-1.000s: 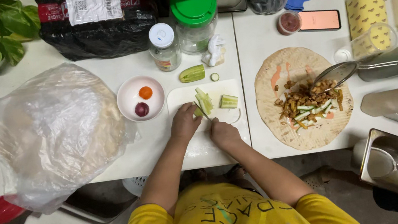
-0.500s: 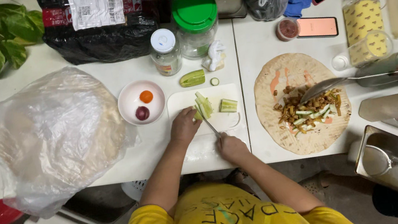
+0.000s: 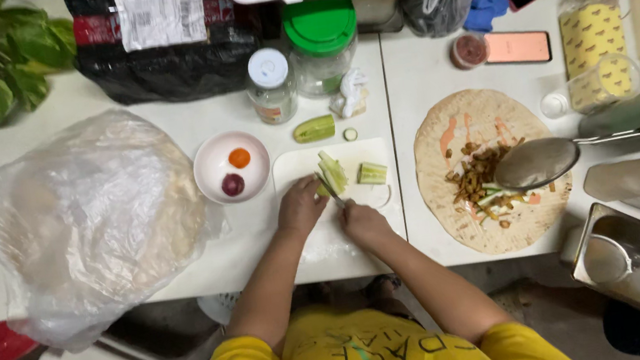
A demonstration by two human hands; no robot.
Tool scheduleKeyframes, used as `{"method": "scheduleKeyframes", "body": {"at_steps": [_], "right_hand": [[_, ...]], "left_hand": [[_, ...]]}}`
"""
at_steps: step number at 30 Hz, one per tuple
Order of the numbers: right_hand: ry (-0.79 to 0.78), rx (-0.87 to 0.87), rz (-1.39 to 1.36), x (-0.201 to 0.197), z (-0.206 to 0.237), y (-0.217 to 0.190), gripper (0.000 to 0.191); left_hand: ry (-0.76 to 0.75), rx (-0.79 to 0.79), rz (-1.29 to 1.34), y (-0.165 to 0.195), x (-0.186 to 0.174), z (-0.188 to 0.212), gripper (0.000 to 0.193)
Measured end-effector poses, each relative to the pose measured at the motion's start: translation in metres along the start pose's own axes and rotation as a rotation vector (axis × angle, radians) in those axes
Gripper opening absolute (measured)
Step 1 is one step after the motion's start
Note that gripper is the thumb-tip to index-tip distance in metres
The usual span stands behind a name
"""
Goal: The person squeezes sauce from a squeeze bottle onto a round flatbread on the table, then walks to a nearby counter to pick up a container of fried filling and returns. They slice a cucumber on a cutting board and place the cucumber slices and filling onto the sauced flatbread to assemble a wrap.
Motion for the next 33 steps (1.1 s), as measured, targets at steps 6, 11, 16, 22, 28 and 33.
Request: {"method": "scheduleKeyframes", "body": {"at_steps": [6,11,16,22,28,33], "right_hand": [[0.054,-0.033,0.032,0.003,-0.023,-0.005,0.033],[0.151,-0.069,0.017,0.017,0.019,0.018,0.036],[-0.185,0.075,-0.319,0.017,0.037,0.031,0.041],[-0.040,-0.029,-0.160,-0.003,0.021,0.008,0.042],[0.013,-0.031,0.025,0.008,-0.005,0.008,0.039],[0.019,-0.006,-0.002,0.006,-0.029,-0.002,0.038]], "left_hand": [[0.033,-0.015,-0.004,-0.005,0.002,0.001,0.041],[0.046,-0.013,-0.024,-0.006,0.003,0.000,0.040],[0.101,0.019,-0.023,-0.005,0.000,0.009,0.038],[0.090,0.016,-0.024,-0.007,0.002,0.009,0.037],[0.098,0.034,-0.014,-0.005,0.002,0.008,0.039],[0.089,-0.005,-0.028,-0.009,0.003,0.004,0.039]]}}
Point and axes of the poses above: each hand's wrist, its own z-axis away from the middle knuckle, its own x-axis out of the palm, y = z × x, the point moved 9 cm from there along -z, towards the middle knuckle, and after that the axes turned 13 degrees about -y, right-handed, at the moved point
